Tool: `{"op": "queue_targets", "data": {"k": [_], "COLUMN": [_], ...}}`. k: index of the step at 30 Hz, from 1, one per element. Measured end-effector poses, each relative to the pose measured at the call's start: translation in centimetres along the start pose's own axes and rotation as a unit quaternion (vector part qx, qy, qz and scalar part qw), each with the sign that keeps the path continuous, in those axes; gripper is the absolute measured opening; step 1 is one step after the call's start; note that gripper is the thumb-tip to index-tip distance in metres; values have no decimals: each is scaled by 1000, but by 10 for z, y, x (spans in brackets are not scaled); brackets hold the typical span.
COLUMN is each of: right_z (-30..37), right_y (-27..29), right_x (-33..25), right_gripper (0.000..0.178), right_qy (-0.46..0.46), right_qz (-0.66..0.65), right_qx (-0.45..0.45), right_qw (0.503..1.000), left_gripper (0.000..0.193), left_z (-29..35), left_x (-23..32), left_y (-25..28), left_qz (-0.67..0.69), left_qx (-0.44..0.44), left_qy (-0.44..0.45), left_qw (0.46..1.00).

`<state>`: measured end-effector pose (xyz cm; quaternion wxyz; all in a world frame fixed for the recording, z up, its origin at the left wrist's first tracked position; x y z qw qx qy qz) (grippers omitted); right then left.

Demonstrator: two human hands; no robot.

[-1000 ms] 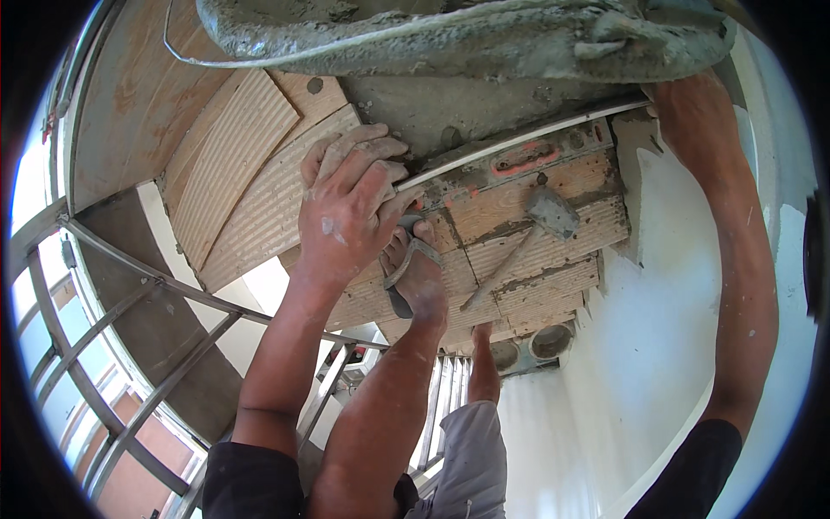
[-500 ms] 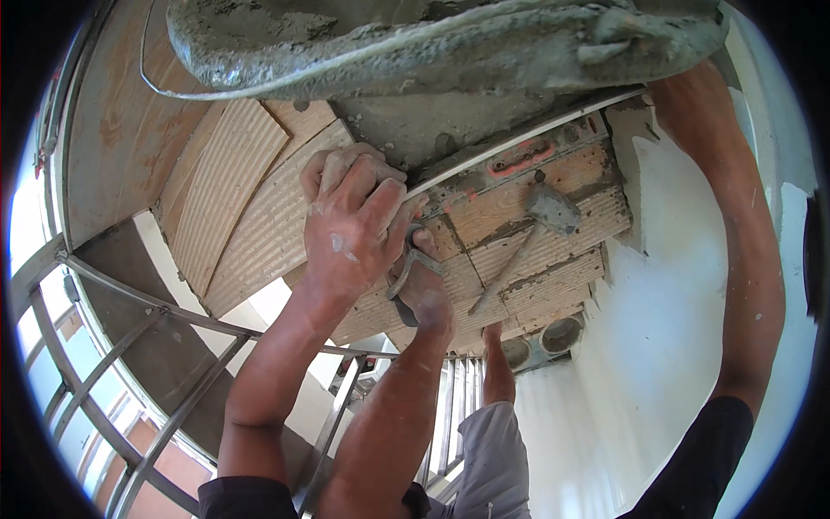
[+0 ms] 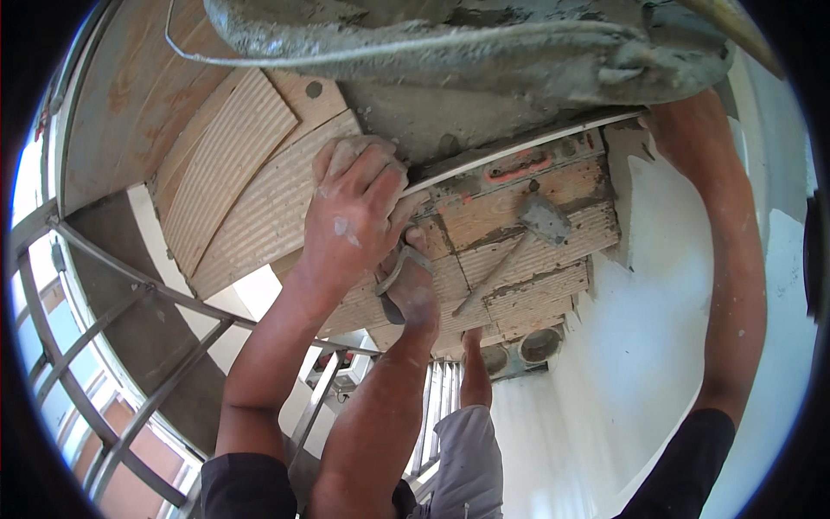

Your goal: The recorder is applying mortar to the back of a tile and installing it onto a set of stairs.

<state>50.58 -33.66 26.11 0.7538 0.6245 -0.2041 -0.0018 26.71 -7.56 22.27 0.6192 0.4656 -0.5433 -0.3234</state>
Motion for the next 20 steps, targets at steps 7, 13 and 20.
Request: {"op": "queue_targets", "data": {"k": [7, 13, 20], "right_z": [0, 7, 10], "right_y": [8, -7, -8], "right_x": [-2, 24, 29], "right_gripper": [43, 54, 51], "right_qy": [-49, 13, 84], "right_qz": [-36, -65, -46], "right_qx": [-27, -59, -12], "right_qw": [998, 996, 995], "left_gripper": [44, 35, 27], "left_z": [0, 0, -1], "left_x": [-5, -4, -2], "left_y": [3, 5, 7], "left_qz": [17, -1, 6], "left_qx": [-23, -3, -40], "left_qy": [-8, -5, -28], "left_qw": [1000, 1000, 999]}}
Point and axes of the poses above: each hand's wrist, its own z-axis away from the middle knuckle, its own y-axis out of the back of the hand, x = y × z, the point moved 2 cm from there along -z, towards the middle knuckle, and after that the axes turned 15 degrees about y, right-handed, at the moved point
